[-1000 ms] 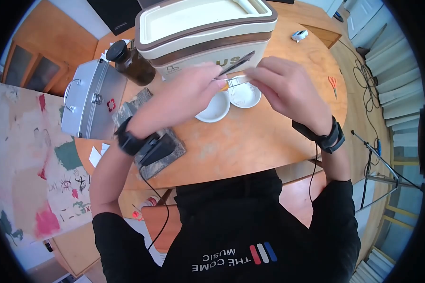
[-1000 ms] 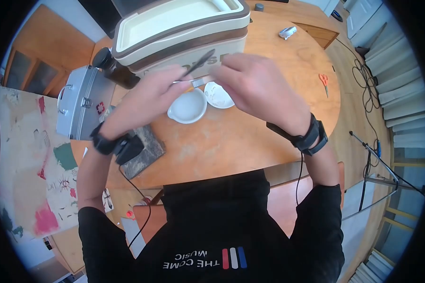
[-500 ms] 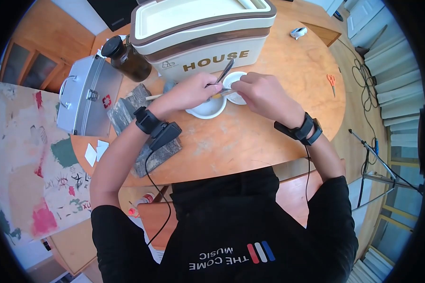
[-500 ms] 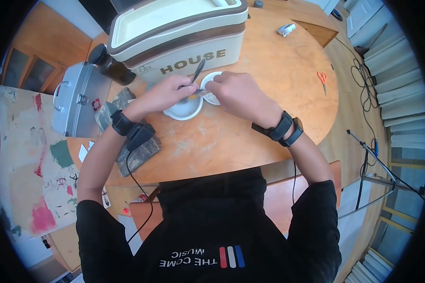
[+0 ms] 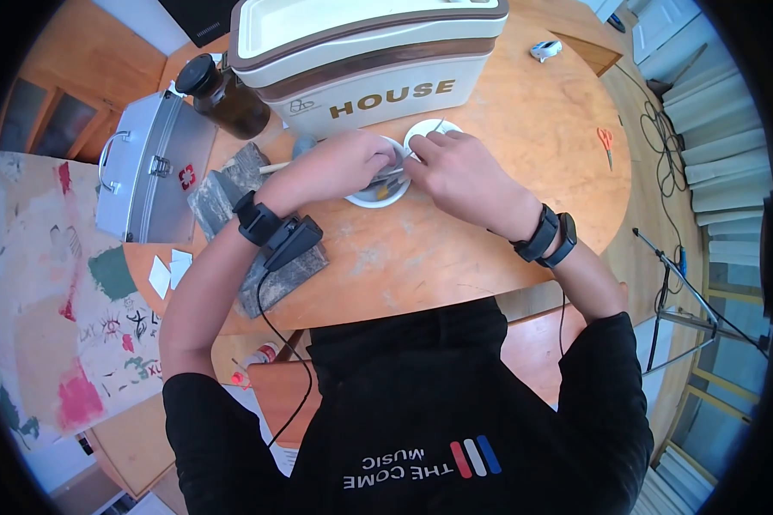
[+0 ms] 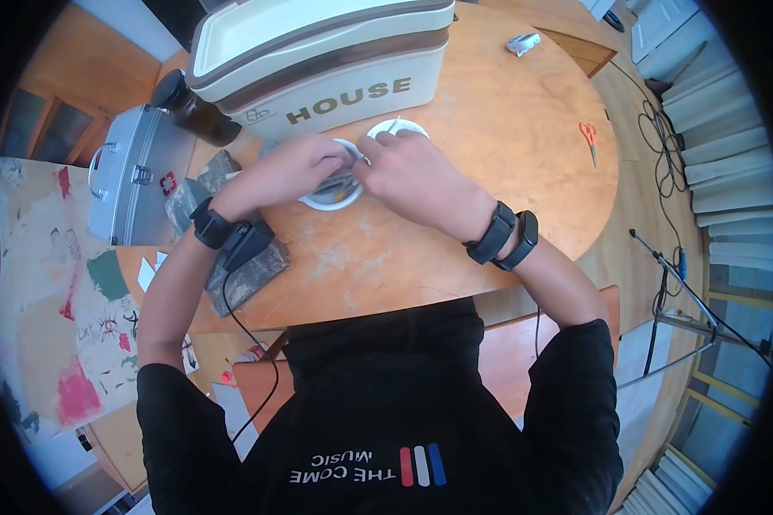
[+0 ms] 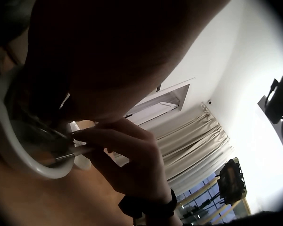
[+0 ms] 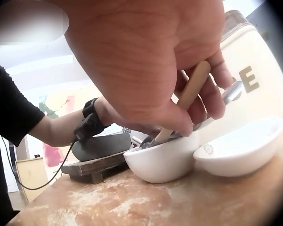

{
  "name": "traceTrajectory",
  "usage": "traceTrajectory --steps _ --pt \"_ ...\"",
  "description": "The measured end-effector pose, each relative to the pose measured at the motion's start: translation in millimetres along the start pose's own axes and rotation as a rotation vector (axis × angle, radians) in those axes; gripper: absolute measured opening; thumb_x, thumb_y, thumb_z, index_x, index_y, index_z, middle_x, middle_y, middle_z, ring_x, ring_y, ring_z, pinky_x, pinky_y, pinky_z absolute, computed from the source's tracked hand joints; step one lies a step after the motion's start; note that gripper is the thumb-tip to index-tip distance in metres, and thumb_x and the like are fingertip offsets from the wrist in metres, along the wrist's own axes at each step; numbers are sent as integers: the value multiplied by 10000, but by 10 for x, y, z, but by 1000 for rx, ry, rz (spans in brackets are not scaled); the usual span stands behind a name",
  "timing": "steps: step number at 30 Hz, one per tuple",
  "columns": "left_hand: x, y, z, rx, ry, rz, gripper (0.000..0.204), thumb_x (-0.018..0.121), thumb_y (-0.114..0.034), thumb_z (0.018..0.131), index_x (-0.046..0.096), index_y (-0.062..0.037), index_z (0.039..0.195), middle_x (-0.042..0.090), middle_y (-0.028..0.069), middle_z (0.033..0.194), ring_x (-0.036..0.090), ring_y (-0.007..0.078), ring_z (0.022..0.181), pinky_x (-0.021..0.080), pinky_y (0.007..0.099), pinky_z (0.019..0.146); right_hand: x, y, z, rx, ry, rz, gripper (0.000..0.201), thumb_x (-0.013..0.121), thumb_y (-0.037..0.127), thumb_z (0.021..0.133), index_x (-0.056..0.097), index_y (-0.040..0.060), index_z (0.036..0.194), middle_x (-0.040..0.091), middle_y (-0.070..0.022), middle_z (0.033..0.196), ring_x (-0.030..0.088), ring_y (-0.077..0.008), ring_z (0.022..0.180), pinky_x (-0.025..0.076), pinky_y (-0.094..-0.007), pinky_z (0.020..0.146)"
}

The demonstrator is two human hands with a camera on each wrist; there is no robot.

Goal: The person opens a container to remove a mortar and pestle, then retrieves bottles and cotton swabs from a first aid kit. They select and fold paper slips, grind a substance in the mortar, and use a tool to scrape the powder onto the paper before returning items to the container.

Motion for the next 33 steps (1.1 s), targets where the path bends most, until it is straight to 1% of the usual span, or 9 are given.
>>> traceTrajectory --steps 4,9,12,14,18,21,24,28,33 --pt "-182 -67 -126 86 -146 86 223 543 -126 978 699 32 981 690 242 920 653 427 860 523 464 785 -13 69 37 3 31 38 130 663 10 760 633 23 885 578 -98 868 643 -272 838 536 -387 646" --pt "-646 -560 -397 161 -237 161 186 591 -109 971 682 22 1067 681 200 964 649 375 902 520 418 809 -351 114 144 5 31 74 197 730 49 749 654 26 929 632 -94 954 621 -255 910 552 -377 651" --pt "-1009 -839 -561 211 -379 165 170 625 -118 955 674 20 1043 670 175 927 646 340 863 517 404 782 -1047 -219 413 -25 -308 19 75 689 61 778 643 45 835 577 -106 788 601 -304 837 534 -434 644" --pt "-1264 -996 -649 167 -475 145 176 643 -131 948 675 17 1039 666 164 915 645 323 852 516 397 772 -1321 -784 588 161 -464 41 63 676 78 828 677 36 876 653 -149 843 652 -363 843 553 -476 687" --pt "-1652 -1117 -625 359 -851 529 227 670 -194 955 689 10 1053 673 155 974 641 319 914 509 392 835 -1128 -1637 1203 402 -22 -279 213 647 124 876 717 -10 1025 730 -231 962 716 -439 898 583 -502 760" --pt "-1598 -817 -340 312 -706 476 269 668 -239 965 690 2 1083 673 165 1027 640 342 959 505 404 877 -848 -1633 1451 340 100 -460 209 630 146 957 693 -30 1051 710 -163 828 679 -299 685 536 -386 640" --pt "-1510 -722 -250 272 -701 498 302 662 -267 970 687 -3 1116 673 170 1056 643 358 986 508 413 889 -882 -1666 1467 454 53 -354 198 663 162 839 679 -9 936 740 -243 931 743 -395 908 598 -469 777" --pt "-1449 -730 -269 260 -745 556 313 657 -270 973 686 -3 1134 682 165 1036 651 360 978 509 423 869 -950 -1684 1384 520 -61 -330 202 614 156 821 705 -12 889 734 -256 869 741 -417 857 595 -506 747" --pt "-1449 -706 -246 270 -749 563 301 649 -260 979 687 -1 1128 680 165 1014 652 360 945 509 421 842 -989 -1670 1421 614 50 -271 249 608 183 831 734 -32 853 731 -273 903 729 -436 878 582 -519 792"
Point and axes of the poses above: each hand's wrist, its own z-axis towards the middle knuckle, its own x-axis out of the palm, y = z × x, the point moved 9 cm from there along z, towards the middle knuckle
